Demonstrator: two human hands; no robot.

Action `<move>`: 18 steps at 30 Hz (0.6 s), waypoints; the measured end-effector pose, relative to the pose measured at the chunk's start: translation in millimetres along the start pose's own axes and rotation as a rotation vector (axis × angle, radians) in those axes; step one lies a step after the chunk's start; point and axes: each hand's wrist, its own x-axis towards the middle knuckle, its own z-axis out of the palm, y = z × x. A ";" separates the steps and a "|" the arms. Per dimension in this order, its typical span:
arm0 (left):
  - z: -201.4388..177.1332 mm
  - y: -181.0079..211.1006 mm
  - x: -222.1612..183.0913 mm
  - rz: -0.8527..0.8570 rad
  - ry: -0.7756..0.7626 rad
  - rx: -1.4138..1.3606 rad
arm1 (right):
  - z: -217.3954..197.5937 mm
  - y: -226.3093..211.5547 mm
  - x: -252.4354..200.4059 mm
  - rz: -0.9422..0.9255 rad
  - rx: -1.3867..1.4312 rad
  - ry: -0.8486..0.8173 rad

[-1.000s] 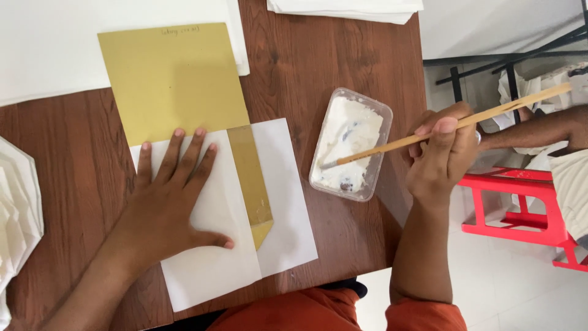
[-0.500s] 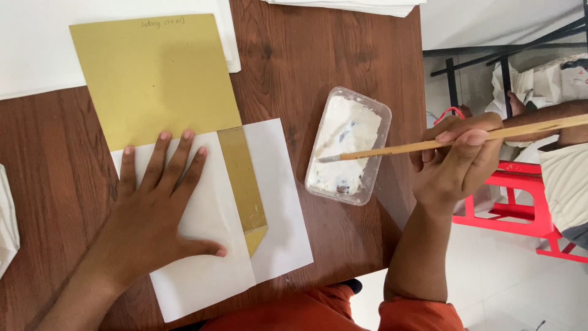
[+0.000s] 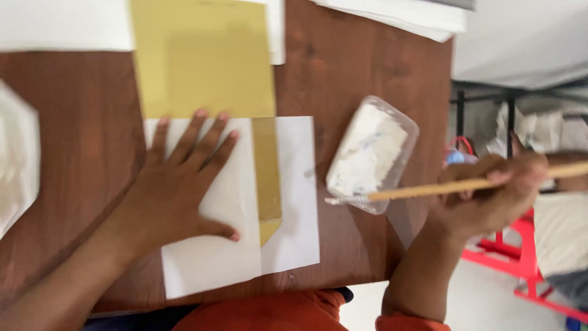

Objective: Applying adhesive to paper sheets using a brush and folding them to form bags.

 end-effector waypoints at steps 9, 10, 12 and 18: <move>-3.2 2.0 -4.3 -0.030 0.044 -0.003 | 26.3 -105.2 -24.2 0.208 0.472 -0.203; -2.7 2.1 -4.9 -0.036 0.042 -0.009 | 31.3 -113.8 -23.1 0.211 0.476 -0.209; -2.5 1.7 -4.8 -0.031 0.028 -0.007 | 41.2 -130.2 -21.2 0.172 0.256 -0.266; -0.1 0.9 -5.3 -0.024 0.021 -0.033 | 82.2 -113.9 -33.6 0.130 0.565 -0.134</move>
